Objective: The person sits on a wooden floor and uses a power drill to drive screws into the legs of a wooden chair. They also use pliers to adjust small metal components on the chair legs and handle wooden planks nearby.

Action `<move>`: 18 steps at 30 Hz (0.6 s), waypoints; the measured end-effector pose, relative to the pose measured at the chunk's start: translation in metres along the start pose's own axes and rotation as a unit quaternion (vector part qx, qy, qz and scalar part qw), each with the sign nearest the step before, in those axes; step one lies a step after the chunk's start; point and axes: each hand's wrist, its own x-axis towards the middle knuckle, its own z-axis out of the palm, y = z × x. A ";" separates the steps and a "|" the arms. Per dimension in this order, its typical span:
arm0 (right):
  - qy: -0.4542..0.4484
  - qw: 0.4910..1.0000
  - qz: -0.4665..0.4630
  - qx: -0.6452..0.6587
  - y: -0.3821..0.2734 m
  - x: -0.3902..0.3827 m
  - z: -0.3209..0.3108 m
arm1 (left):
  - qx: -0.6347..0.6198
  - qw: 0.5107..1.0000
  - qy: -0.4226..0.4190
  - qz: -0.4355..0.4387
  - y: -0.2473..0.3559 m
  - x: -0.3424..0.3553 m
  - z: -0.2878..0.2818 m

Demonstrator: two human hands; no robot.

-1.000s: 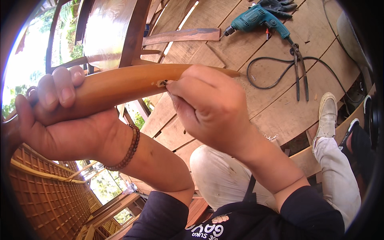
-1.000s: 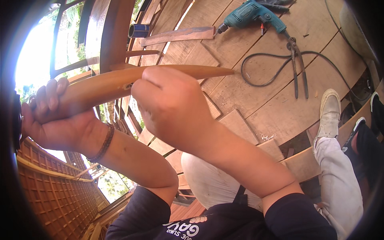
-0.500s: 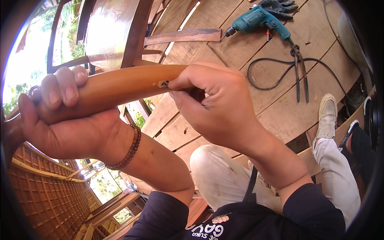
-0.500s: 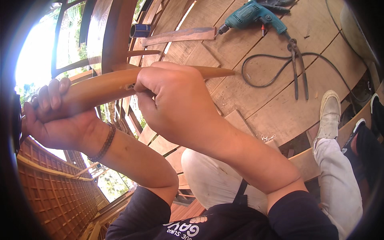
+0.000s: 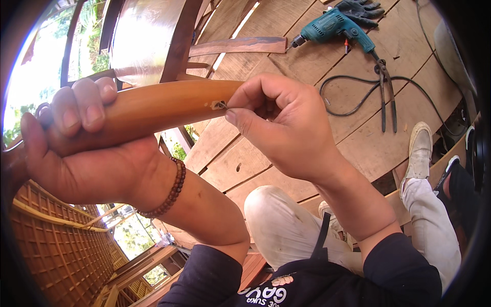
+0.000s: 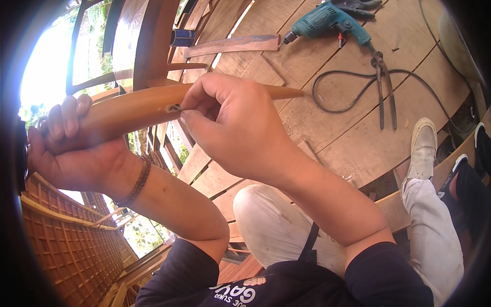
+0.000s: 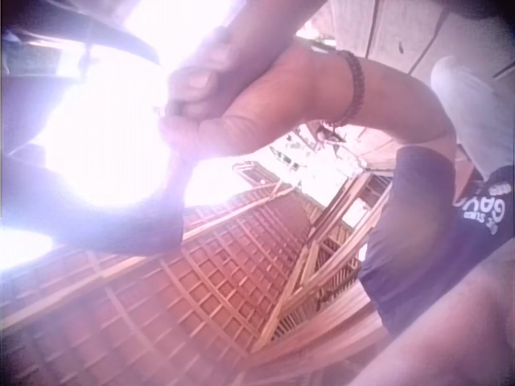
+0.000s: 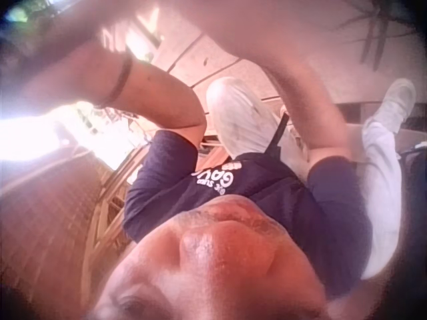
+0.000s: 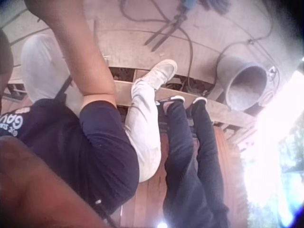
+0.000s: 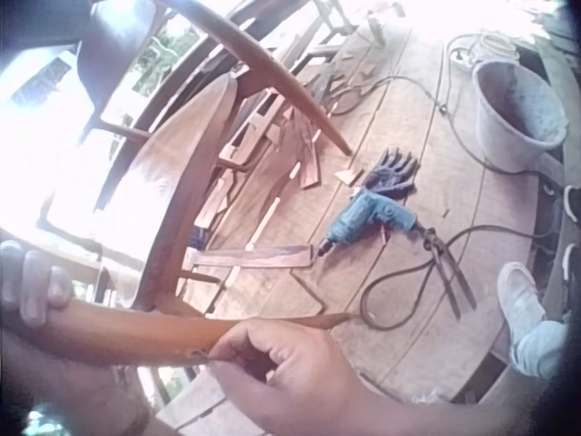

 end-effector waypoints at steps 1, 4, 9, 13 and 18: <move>-0.001 1.000 0.016 0.008 -0.001 0.001 0.000 | 0.005 1.000 -0.001 0.003 0.000 0.000 0.000; -0.009 0.996 0.053 -0.076 -0.010 -0.001 -0.003 | 0.004 1.000 -0.002 0.004 0.000 -0.001 0.001; -0.043 0.996 0.044 -0.060 -0.008 0.000 0.000 | -0.002 1.000 -0.011 0.000 0.000 0.000 0.000; -0.049 0.990 0.134 0.021 -0.010 0.003 0.000 | 0.000 1.000 -0.021 -0.001 0.000 0.001 -0.001; -0.077 0.989 0.099 -0.076 -0.017 0.013 -0.008 | 0.014 0.999 0.021 0.020 -0.001 -0.002 0.004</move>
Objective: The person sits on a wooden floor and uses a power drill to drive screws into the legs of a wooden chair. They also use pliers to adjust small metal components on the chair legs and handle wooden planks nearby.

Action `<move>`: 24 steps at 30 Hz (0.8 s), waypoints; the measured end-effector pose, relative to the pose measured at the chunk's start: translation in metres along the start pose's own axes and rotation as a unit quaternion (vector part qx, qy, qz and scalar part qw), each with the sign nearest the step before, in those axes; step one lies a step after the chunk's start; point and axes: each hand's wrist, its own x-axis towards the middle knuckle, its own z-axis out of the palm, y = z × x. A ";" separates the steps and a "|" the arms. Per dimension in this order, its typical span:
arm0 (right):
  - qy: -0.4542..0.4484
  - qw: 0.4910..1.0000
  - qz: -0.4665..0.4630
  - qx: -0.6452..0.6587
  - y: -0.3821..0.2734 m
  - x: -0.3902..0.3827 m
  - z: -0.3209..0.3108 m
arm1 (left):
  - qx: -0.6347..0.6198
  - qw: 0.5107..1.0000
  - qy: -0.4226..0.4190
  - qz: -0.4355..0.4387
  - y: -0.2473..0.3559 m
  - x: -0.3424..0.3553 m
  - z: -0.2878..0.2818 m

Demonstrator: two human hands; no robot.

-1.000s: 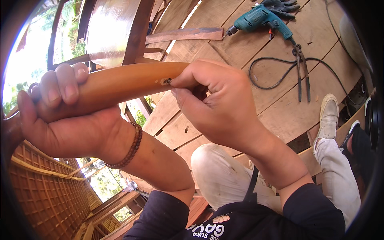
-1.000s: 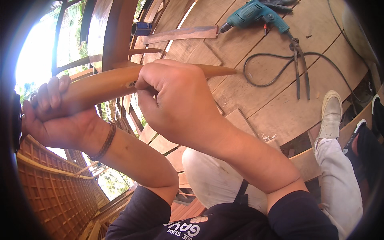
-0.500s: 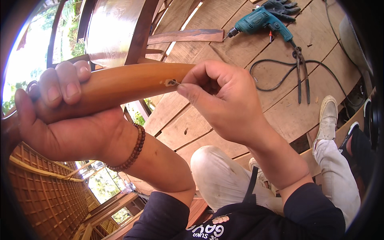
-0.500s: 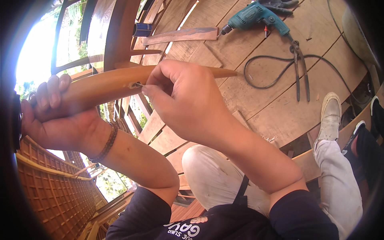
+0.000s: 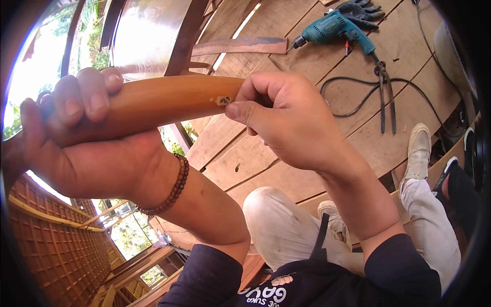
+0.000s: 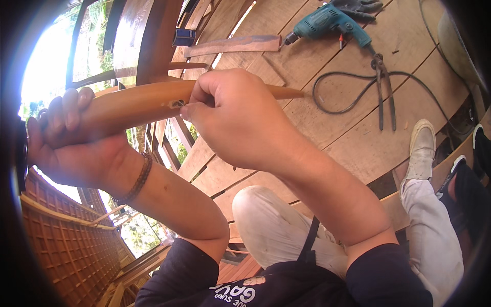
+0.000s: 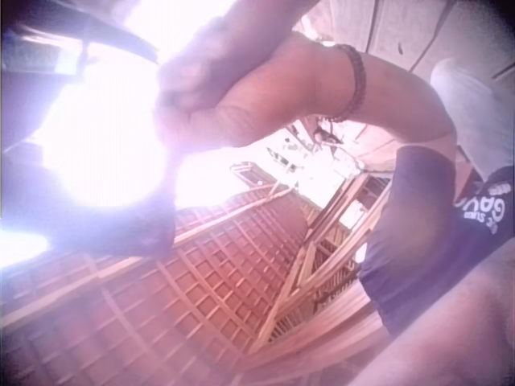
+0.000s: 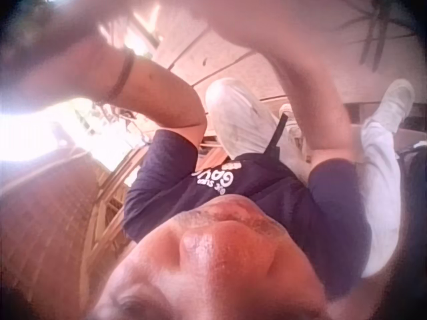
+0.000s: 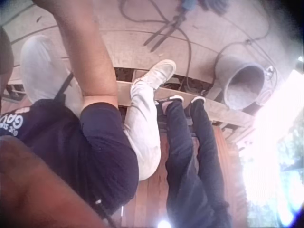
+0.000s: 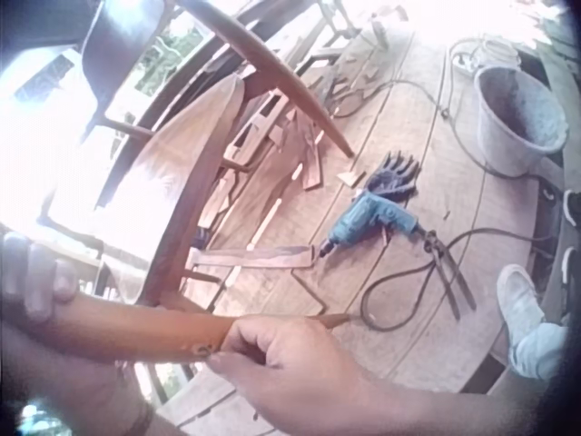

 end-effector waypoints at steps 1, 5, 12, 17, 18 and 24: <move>-0.010 1.000 -0.011 -0.025 -0.001 0.000 -0.001 | 0.006 1.000 -0.002 0.004 0.000 0.000 0.000; -0.008 0.988 0.054 0.146 0.005 -0.003 -0.003 | 0.012 1.000 -0.006 0.012 -0.004 0.004 0.000; 0.020 0.981 0.050 0.189 0.008 -0.008 0.008 | 0.004 1.000 -0.018 0.003 -0.001 0.003 -0.003; 0.029 0.988 0.074 0.129 0.001 -0.008 0.008 | 0.002 1.000 -0.025 0.008 -0.001 0.003 -0.004; 0.031 0.989 0.072 0.124 0.002 -0.008 0.010 | 0.004 1.000 -0.018 0.010 -0.001 0.002 -0.004; 0.016 0.988 0.091 0.125 -0.005 -0.008 0.009 | -0.007 1.000 -0.015 0.009 -0.002 0.003 -0.004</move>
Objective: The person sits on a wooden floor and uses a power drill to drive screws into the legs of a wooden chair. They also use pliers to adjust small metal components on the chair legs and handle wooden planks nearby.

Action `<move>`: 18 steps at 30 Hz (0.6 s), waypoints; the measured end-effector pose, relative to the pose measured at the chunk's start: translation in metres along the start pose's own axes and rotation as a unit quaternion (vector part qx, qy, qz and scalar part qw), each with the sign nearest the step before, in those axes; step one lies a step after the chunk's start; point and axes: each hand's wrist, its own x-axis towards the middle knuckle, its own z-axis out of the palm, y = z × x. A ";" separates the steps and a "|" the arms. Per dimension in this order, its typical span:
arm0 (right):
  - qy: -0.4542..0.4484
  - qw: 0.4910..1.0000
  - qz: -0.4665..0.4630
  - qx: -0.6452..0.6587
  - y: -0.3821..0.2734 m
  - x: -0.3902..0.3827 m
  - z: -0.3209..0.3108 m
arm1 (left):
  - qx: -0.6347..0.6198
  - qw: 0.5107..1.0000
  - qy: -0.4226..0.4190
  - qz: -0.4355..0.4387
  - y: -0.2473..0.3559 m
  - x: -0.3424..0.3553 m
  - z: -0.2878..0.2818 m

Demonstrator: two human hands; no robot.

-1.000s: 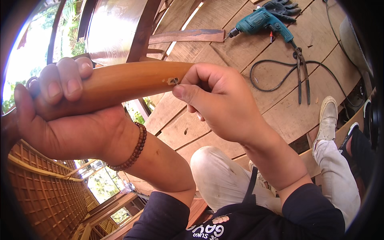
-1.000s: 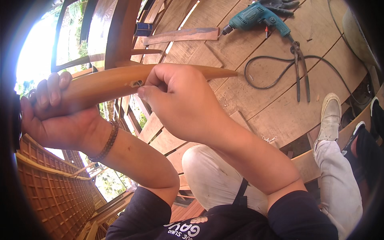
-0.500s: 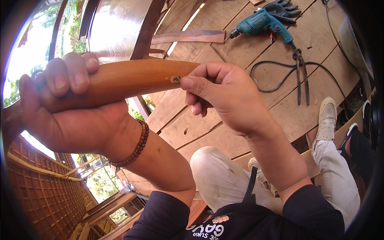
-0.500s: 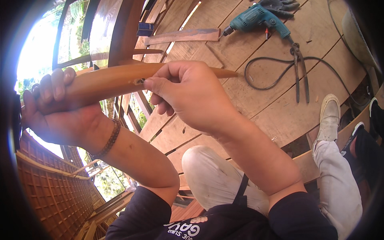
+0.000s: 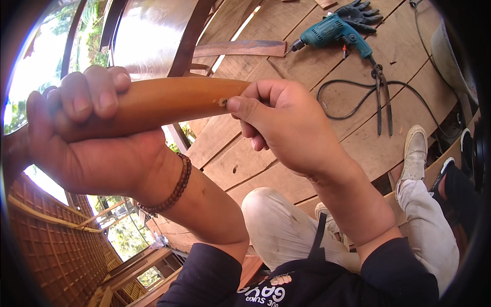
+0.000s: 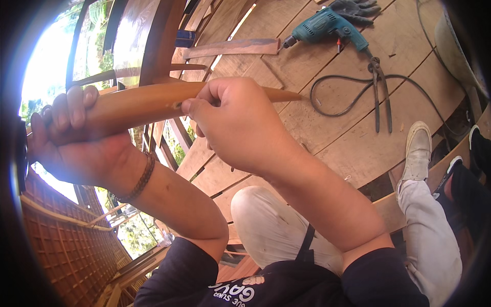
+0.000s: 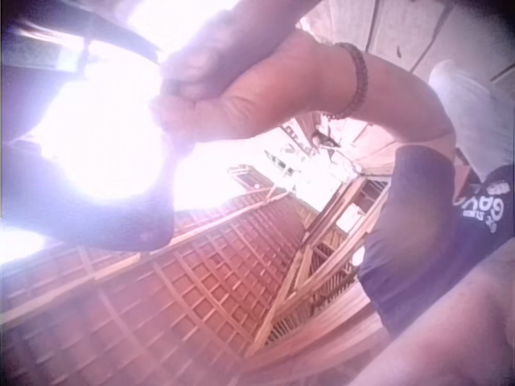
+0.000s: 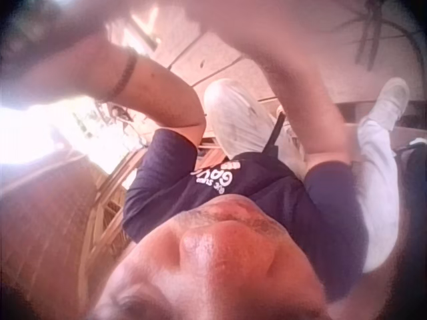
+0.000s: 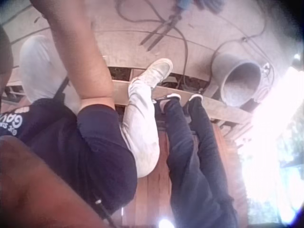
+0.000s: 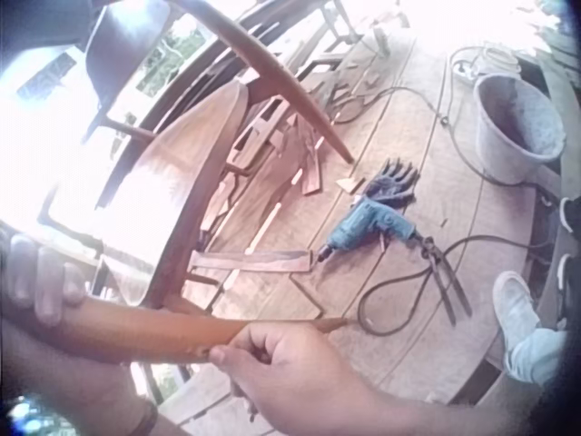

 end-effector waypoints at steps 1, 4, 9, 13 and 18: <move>-0.001 1.000 0.006 0.002 -0.001 0.000 0.000 | 0.001 1.000 0.005 0.000 0.000 0.000 0.000; -0.001 0.999 0.045 0.007 -0.005 0.001 0.002 | 0.009 0.999 0.041 0.003 -0.001 -0.002 0.005; -0.009 0.999 0.039 0.021 -0.006 -0.001 0.001 | 0.021 0.999 0.047 0.013 -0.002 -0.003 0.008; -0.028 0.996 0.025 0.075 0.001 -0.005 -0.003 | 0.014 0.999 0.047 0.012 -0.003 -0.004 0.011; -0.083 0.993 0.031 0.081 0.001 -0.002 -0.009 | 0.032 0.998 0.039 0.024 -0.003 -0.003 0.007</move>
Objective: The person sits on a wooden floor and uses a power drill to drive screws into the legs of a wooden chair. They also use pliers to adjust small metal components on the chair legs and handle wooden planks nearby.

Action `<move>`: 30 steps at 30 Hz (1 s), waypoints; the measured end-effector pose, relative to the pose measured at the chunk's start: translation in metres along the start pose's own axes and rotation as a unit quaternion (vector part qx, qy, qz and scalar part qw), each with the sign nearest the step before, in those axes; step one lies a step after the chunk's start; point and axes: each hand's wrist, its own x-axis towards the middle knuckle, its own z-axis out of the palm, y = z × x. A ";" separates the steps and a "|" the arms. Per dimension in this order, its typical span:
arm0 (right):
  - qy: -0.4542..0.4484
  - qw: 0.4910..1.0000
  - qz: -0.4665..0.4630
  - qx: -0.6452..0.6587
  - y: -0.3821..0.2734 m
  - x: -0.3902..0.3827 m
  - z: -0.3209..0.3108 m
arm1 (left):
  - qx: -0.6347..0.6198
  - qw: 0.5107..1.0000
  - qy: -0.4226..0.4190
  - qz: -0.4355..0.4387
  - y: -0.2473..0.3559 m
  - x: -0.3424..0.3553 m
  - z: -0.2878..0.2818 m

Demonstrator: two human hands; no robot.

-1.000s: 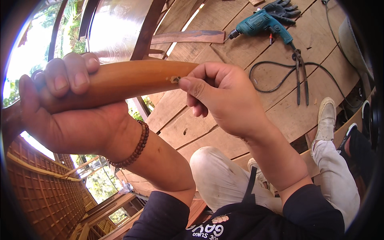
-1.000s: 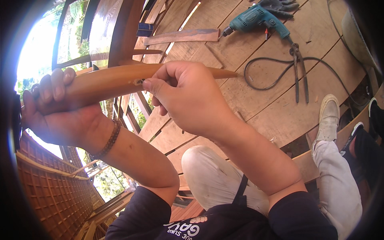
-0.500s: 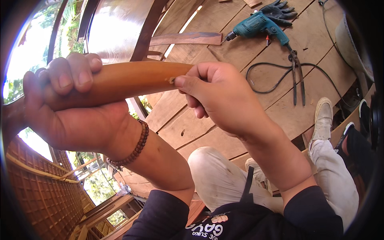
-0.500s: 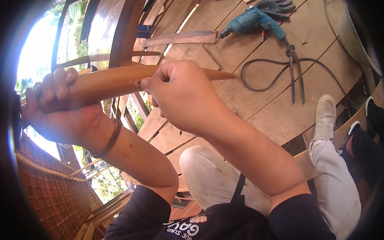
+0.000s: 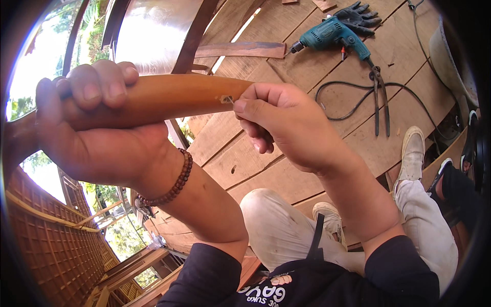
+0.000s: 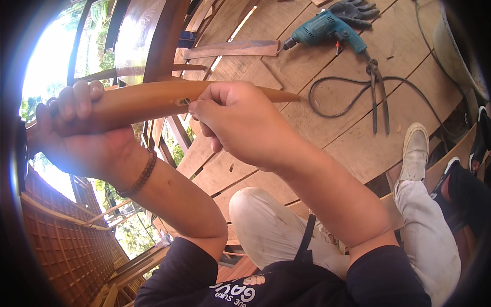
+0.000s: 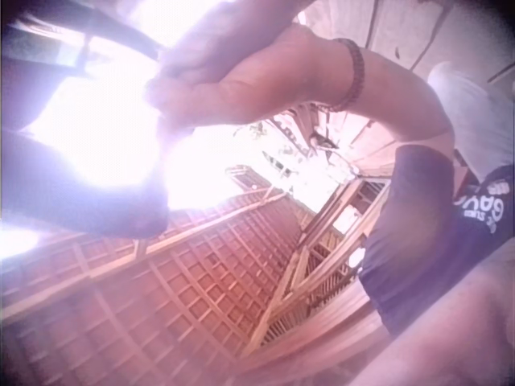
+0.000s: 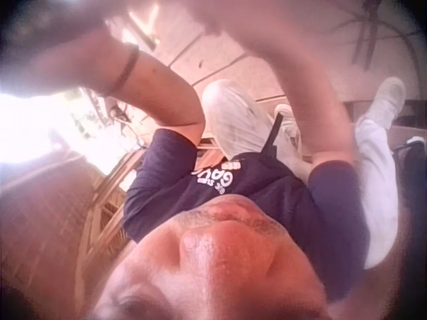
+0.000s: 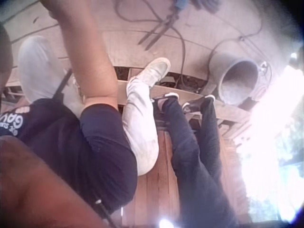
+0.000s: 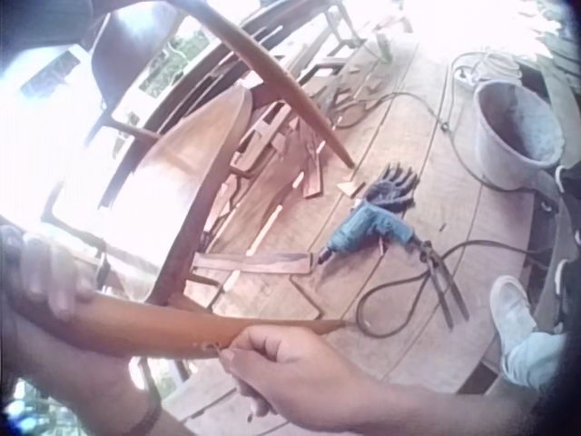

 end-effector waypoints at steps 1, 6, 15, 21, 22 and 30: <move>-0.010 1.000 0.004 0.000 -0.002 0.000 0.000 | -0.004 1.000 0.000 -0.002 0.000 0.000 -0.001; -0.020 0.995 0.046 0.085 -0.005 0.000 0.001 | -0.035 0.999 -0.018 -0.018 -0.001 -0.001 -0.001; -0.014 0.995 -0.012 -0.094 -0.010 0.009 -0.003 | -0.029 0.999 -0.010 -0.008 -0.001 -0.001 0.000; -0.087 0.993 0.076 -0.013 -0.028 0.015 -0.011 | -0.056 0.998 -0.023 -0.021 -0.003 0.000 -0.005; -0.089 0.992 0.081 -0.025 -0.030 0.016 -0.011 | -0.060 0.998 -0.025 -0.028 -0.002 0.000 -0.005; -0.131 0.959 0.108 -0.227 -0.059 0.026 -0.014 | -0.046 0.999 0.015 -0.011 -0.001 -0.003 0.003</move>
